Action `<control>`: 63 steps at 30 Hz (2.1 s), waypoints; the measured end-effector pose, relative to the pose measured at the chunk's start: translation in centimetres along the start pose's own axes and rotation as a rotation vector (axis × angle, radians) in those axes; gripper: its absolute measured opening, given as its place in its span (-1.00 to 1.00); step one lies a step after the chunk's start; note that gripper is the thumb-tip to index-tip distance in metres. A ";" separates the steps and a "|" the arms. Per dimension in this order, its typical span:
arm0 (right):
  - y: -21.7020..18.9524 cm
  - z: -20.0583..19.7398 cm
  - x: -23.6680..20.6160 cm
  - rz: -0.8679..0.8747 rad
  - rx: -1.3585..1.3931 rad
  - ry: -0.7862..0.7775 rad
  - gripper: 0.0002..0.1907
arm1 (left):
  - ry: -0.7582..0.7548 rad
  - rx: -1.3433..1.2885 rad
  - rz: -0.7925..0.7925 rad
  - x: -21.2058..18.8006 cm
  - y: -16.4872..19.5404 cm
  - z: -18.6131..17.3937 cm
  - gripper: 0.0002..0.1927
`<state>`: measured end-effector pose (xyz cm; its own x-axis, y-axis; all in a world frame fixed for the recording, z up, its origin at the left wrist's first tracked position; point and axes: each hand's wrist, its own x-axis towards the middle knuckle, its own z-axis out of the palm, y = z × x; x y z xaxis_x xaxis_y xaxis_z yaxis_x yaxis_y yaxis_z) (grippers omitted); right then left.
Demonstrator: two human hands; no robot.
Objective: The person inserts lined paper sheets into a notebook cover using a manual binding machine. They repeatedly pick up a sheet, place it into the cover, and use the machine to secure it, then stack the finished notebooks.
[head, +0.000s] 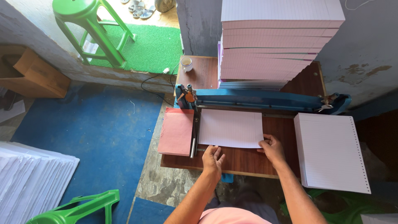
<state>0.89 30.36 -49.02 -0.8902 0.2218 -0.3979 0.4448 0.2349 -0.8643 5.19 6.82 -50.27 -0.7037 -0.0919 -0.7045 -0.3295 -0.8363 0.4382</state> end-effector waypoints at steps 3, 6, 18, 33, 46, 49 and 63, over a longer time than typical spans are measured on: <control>0.2 -0.2 0.2 0.020 0.044 -0.002 -0.49 | 0.007 0.052 0.007 0.2 -0.1 -0.2 -0.59; 0.4 -0.3 0.3 0.020 0.116 -0.005 -0.48 | 0.003 0.253 0.032 0.4 -0.5 -0.6 -0.61; 1.0 -1.7 0.2 0.241 0.425 -0.107 -0.52 | -0.422 1.786 1.288 -3.7 -1.4 1.9 -0.40; 0.6 -5.1 -1.0 0.243 0.838 -0.327 -0.60 | -0.495 1.685 1.535 -3.4 -0.3 5.9 -0.63; -3.1 -6.4 1.9 -0.168 0.377 -0.381 -0.57 | -0.409 1.082 1.237 -9.0 5.3 14.4 -0.73; -2.8 -7.6 2.3 -0.193 0.396 -0.387 -0.70 | -0.240 1.009 0.903 -8.0 5.5 15.2 -0.76; 0.2 -17.2 0.6 -0.081 0.252 -0.120 -0.77 | -0.256 0.821 0.397 -2.7 -3.9 14.1 -0.78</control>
<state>2.13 46.80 -44.16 -0.9336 0.0945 -0.3455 0.3472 0.0018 -0.9378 -0.54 17.95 -42.22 -0.9442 -0.0853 -0.3180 -0.3073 -0.1184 0.9442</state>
